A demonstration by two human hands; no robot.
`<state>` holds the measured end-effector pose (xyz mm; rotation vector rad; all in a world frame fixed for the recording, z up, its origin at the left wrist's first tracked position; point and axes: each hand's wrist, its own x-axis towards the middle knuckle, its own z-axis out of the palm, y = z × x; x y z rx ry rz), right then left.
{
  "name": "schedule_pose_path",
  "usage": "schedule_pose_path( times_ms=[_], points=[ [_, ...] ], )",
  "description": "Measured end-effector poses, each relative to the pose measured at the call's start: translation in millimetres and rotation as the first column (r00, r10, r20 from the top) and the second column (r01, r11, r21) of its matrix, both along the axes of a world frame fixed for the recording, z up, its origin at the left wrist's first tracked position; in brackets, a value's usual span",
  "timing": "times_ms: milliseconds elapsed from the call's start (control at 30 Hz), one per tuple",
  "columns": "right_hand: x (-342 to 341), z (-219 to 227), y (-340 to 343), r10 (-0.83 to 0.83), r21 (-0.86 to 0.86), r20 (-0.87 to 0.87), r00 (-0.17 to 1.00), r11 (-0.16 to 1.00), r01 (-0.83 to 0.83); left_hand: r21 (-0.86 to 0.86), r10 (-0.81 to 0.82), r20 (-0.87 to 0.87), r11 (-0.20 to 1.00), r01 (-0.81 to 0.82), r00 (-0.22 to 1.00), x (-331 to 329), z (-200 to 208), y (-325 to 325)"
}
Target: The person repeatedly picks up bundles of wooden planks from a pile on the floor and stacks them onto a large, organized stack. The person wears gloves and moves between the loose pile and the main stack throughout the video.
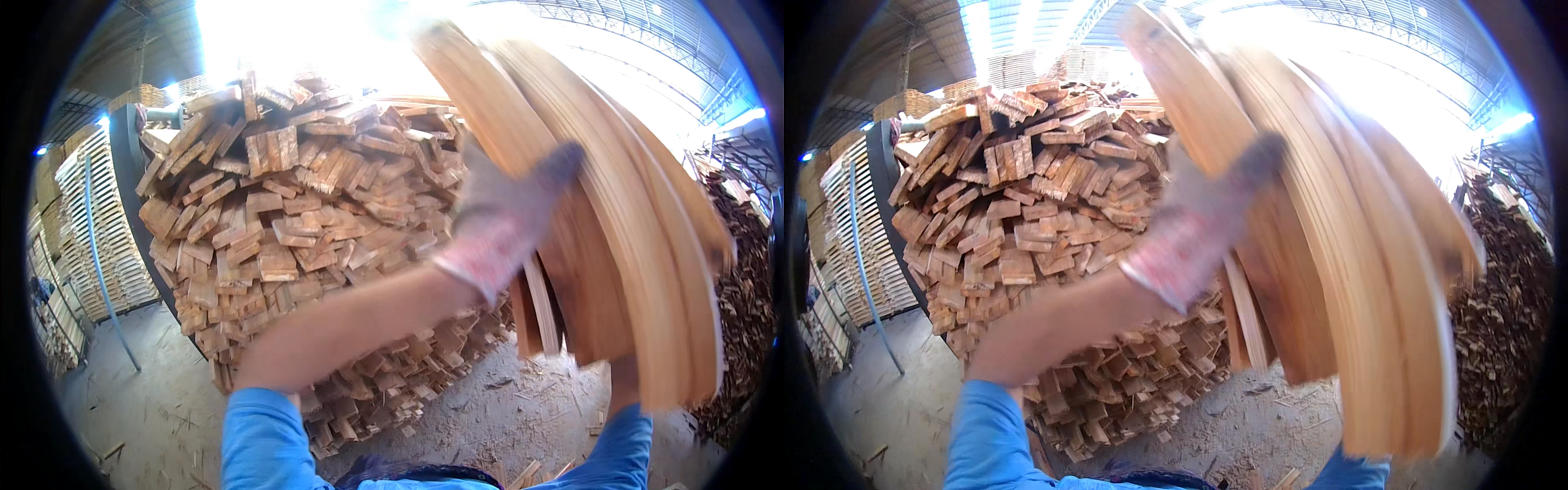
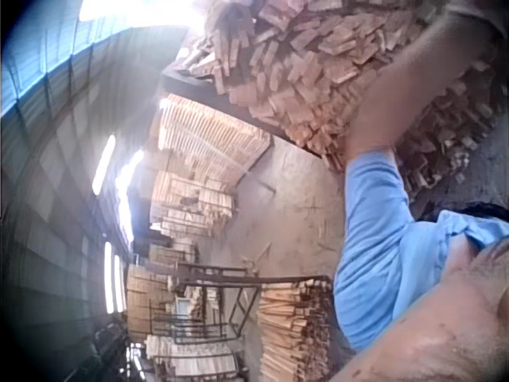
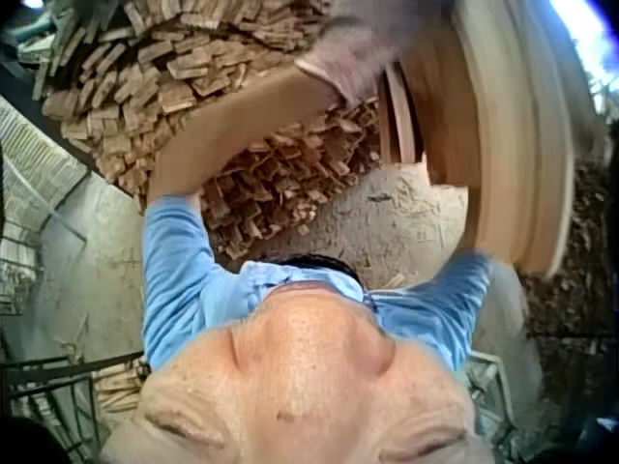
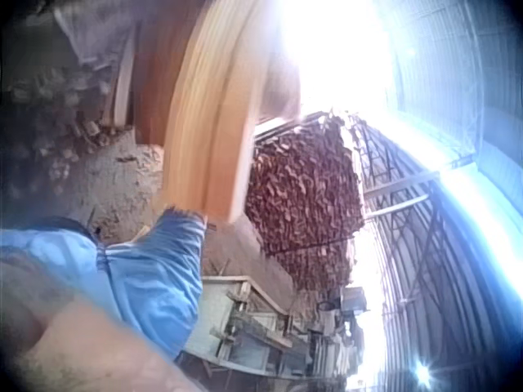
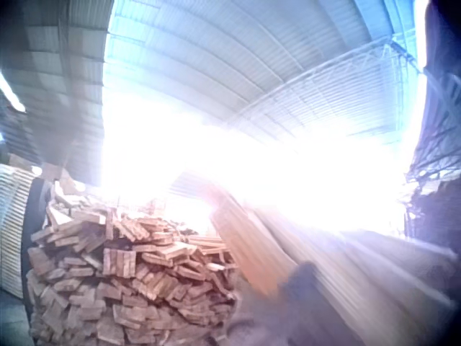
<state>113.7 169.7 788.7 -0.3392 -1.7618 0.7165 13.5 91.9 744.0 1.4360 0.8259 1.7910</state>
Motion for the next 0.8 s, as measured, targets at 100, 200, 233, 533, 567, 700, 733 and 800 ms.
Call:
schedule_pose_path(
  times_ms=[100,200,233,533,567,700,733,800],
  points=[
    [-31,49,66,0.028,0.080,0.062,0.998,0.996,-0.033,0.003,0.128,-0.184,0.992,-0.130,0.975,-49,57,49],
    [-68,91,134,0.041,0.180,0.147,0.988,0.981,-0.068,-0.033,0.415,-0.174,0.904,-0.426,0.893,-127,130,95],
    [-68,101,157,-0.010,0.218,0.181,0.983,0.975,-0.030,-0.090,0.495,-0.144,0.856,-0.509,0.857,-150,155,110],
    [-27,2,228,0.066,0.030,-0.101,0.993,0.998,-0.063,0.678,0.824,-0.566,0.454,-0.578,-0.016,-164,99,101],
    [-21,0,231,-0.051,0.232,-0.073,0.996,0.971,0.066,0.721,0.832,-0.555,0.482,-0.498,0.003,-142,88,111],
    [-72,8,186,-0.139,0.539,-0.189,0.972,0.813,0.221,0.940,0.919,-0.336,0.315,-0.127,-0.208,-128,65,137],
    [-86,13,181,-0.152,0.563,-0.179,0.972,0.794,0.228,0.970,0.939,-0.239,0.241,-0.023,-0.248,-126,61,142],
    [-113,10,190,-0.154,0.621,-0.094,0.984,0.763,0.179,0.970,0.912,-0.229,0.244,0.001,-0.341,-152,54,163]
  ],
)
